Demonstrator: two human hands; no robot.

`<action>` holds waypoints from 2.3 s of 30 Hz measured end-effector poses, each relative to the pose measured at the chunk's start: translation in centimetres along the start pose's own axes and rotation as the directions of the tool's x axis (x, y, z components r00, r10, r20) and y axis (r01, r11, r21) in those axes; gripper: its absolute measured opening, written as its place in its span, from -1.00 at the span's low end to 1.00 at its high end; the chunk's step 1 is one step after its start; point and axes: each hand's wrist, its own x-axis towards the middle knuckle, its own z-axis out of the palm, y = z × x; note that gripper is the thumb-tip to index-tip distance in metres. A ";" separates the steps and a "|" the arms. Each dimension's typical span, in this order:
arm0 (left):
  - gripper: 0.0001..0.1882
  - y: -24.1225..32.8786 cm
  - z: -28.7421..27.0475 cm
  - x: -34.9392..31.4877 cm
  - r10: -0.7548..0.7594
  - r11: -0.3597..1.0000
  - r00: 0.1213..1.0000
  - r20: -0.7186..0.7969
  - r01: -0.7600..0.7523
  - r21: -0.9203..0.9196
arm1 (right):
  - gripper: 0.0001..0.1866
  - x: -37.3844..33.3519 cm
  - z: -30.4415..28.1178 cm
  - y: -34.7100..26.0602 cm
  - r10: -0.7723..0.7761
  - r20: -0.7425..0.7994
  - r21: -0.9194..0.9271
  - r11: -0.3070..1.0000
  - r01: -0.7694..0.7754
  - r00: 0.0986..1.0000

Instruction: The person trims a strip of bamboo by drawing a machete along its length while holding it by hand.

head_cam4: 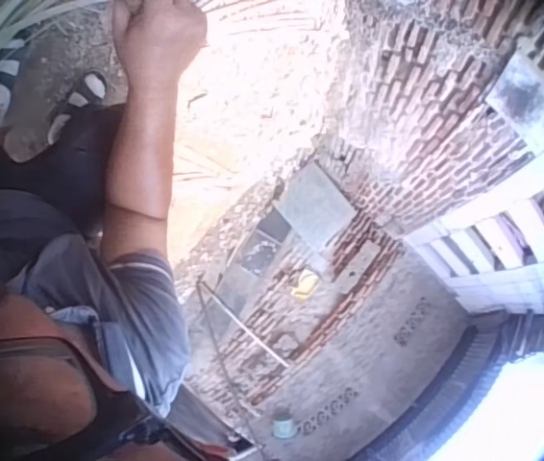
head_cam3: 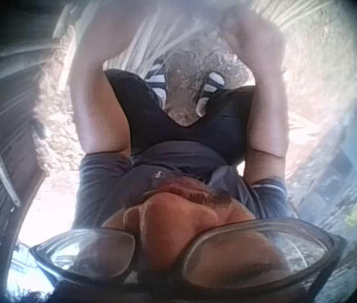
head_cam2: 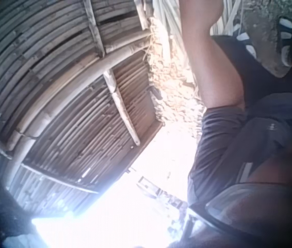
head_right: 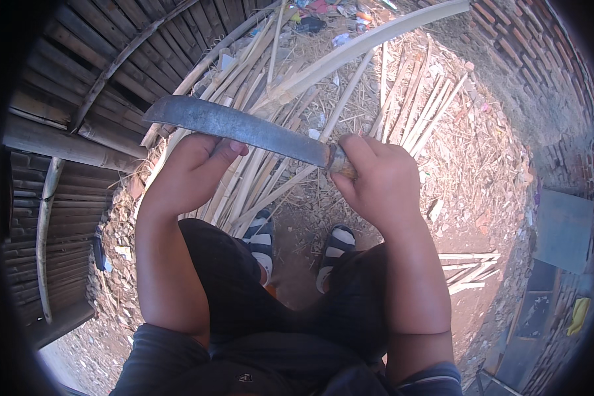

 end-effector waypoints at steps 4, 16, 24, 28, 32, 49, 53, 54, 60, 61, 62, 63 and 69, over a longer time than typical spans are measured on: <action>-0.56 1.2 -1.3 0.2 -0.162 0.986 0.980 0.117 0.156 0.063 | -0.54 -0.3 -0.2 2.1 0.214 -0.067 0.060 0.976 -0.210 0.974; -0.55 0.9 -1.4 -0.1 -0.178 0.984 0.978 0.108 0.178 0.011 | -0.58 -0.3 -1.1 3.5 0.285 -0.073 0.082 0.957 -0.279 0.956; -0.54 1.2 -1.7 0.0 -0.228 0.973 0.961 0.155 0.232 -0.008 | -0.54 -0.4 -1.6 2.3 0.074 -0.065 -0.008 0.997 -0.075 0.995; -0.52 1.9 -1.8 -0.1 -0.272 0.955 0.945 0.180 0.288 -0.065 | -0.57 -0.5 -1.7 4.1 0.243 -0.109 0.029 0.970 -0.241 0.964; -0.51 1.4 -1.5 0.1 -0.240 0.970 0.961 0.140 0.244 -0.006 | -0.57 -0.8 -1.3 3.4 0.130 -0.132 0.030 0.991 -0.127 0.983; -0.47 1.1 -1.4 -0.1 -0.141 0.988 0.989 0.050 0.138 0.063 | -0.60 -0.4 -1.8 3.2 0.134 -0.106 0.019 0.991 -0.133 0.985; -0.47 1.5 -1.3 -0.1 -0.141 0.986 0.990 0.030 0.137 0.091 | -0.61 -0.6 -1.7 5.1 0.359 -0.102 0.091 0.932 -0.351 0.928; -0.47 1.5 -1.3 0.0 -0.150 0.984 0.988 0.028 0.146 0.103 | -0.61 -0.6 -1.8 5.2 0.406 -0.082 0.097 0.912 -0.399 0.910; -0.49 1.5 -1.1 0.0 -0.160 0.981 0.987 0.024 0.156 0.114 | -0.60 -0.4 -1.6 2.7 0.124 -0.049 0.039 0.992 -0.122 0.991; -0.50 1.5 -1.1 0.0 -0.160 0.982 0.987 0.025 0.157 0.110 | -0.61 -0.4 -1.5 2.8 0.138 -0.060 0.039 0.990 -0.135 0.989; -0.51 1.4 -1.1 0.0 -0.149 0.983 0.989 0.015 0.147 0.107 | -0.61 -0.3 -1.6 3.0 0.151 -0.073 0.040 0.988 -0.149 0.986; -0.52 1.2 -1.1 -0.1 -0.138 0.985 0.990 0.004 0.137 0.105 | -0.62 -0.3 -1.6 3.3 0.165 -0.085 0.042 0.986 -0.162 0.983; -0.55 1.6 -0.9 0.3 -0.116 0.965 0.993 -0.033 0.120 0.233 | -0.64 -0.8 -1.9 4.3 0.365 -0.026 0.103 0.927 -0.361 0.931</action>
